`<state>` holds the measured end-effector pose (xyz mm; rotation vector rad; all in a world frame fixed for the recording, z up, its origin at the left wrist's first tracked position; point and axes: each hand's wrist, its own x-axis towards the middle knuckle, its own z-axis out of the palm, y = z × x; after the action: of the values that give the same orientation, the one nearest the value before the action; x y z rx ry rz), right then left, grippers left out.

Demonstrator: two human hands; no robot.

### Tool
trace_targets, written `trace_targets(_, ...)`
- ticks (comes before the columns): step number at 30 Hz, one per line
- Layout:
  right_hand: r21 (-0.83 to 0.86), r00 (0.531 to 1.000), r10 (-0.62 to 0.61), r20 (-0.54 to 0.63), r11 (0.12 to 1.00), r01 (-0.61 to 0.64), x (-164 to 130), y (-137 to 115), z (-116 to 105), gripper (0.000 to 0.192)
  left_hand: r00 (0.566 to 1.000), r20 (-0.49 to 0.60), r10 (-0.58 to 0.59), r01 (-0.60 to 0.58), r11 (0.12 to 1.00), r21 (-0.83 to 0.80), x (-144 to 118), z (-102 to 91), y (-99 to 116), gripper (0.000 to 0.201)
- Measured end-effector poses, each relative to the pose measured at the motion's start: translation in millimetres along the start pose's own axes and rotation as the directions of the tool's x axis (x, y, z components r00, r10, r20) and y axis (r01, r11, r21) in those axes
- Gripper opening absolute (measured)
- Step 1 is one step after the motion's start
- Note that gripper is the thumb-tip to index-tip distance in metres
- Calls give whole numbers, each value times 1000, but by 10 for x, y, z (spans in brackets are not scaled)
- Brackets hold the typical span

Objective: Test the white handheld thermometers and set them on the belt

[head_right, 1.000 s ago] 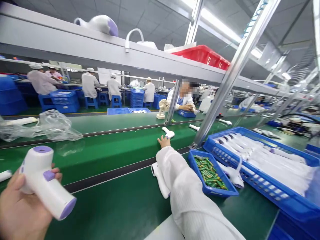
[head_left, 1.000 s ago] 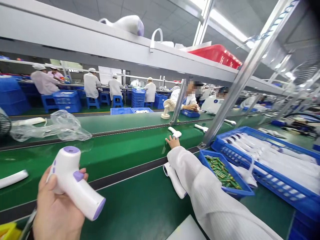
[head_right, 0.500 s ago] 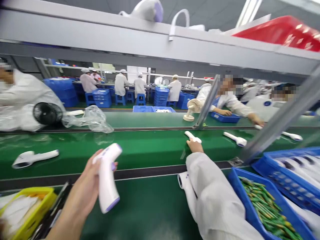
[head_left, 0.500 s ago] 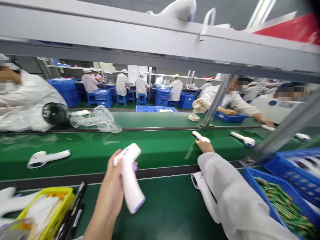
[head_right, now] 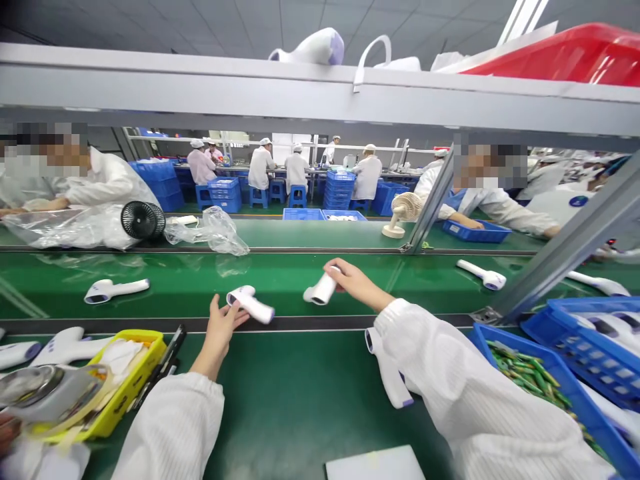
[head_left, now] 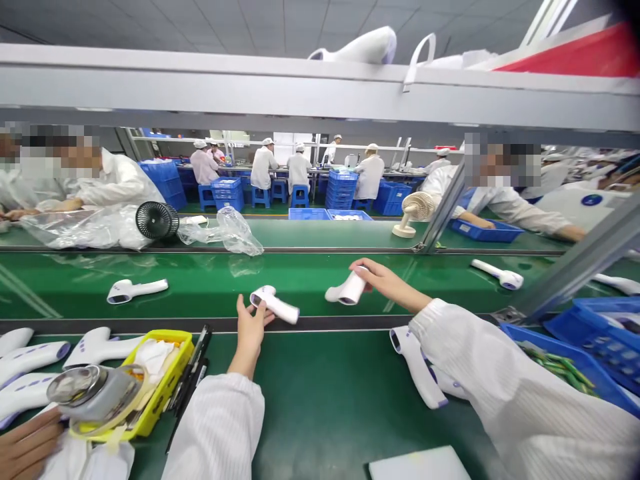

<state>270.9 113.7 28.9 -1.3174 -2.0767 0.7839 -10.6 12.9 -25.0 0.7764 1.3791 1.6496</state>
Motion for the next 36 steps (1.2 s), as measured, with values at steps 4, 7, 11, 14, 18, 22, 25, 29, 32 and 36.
trace_targets(4,354,998,-66,-23,932,70,-188,-595,266,41,990,128,55,-44,995,-87,-206,130,142,48)
trace_targets(7,627,999,-38,-8,778,35,-271,-932,437,46,899,403,171,-132,984,-121,-510,262,404,49)
trace_targets(11,779,997,-43,-58,622,73,-398,-1240,597,47,740,562,369,-437,899,-15,-840,328,677,54)
trace_targets(14,847,973,-138,-184,479,228,-526,-1375,676,36,789,492,368,-417,909,-11,-952,324,728,56)
trace_targets(18,925,968,-178,-177,306,225,-628,-1409,787,32,837,455,305,-303,950,-80,-1046,287,755,65)
trace_targets(22,966,971,-180,-160,175,192,-639,-1361,874,29,852,468,236,-210,972,-108,-1146,264,834,79)
trace_targets(25,976,967,-186,-172,104,193,-652,-1355,902,24,847,467,255,-229,967,-112,-1188,280,857,76)
trace_targets(29,982,971,-159,-177,44,186,-672,-1381,918,22,834,476,279,-289,956,-52,-1201,287,850,67)
trace_targets(32,985,972,-160,-170,9,174,-667,-1384,926,23,810,509,292,-367,929,50,-1199,272,851,58)
trace_targets(36,987,971,-182,-158,-22,156,-648,-1360,934,22,790,524,317,-433,894,111,-1192,274,845,53)
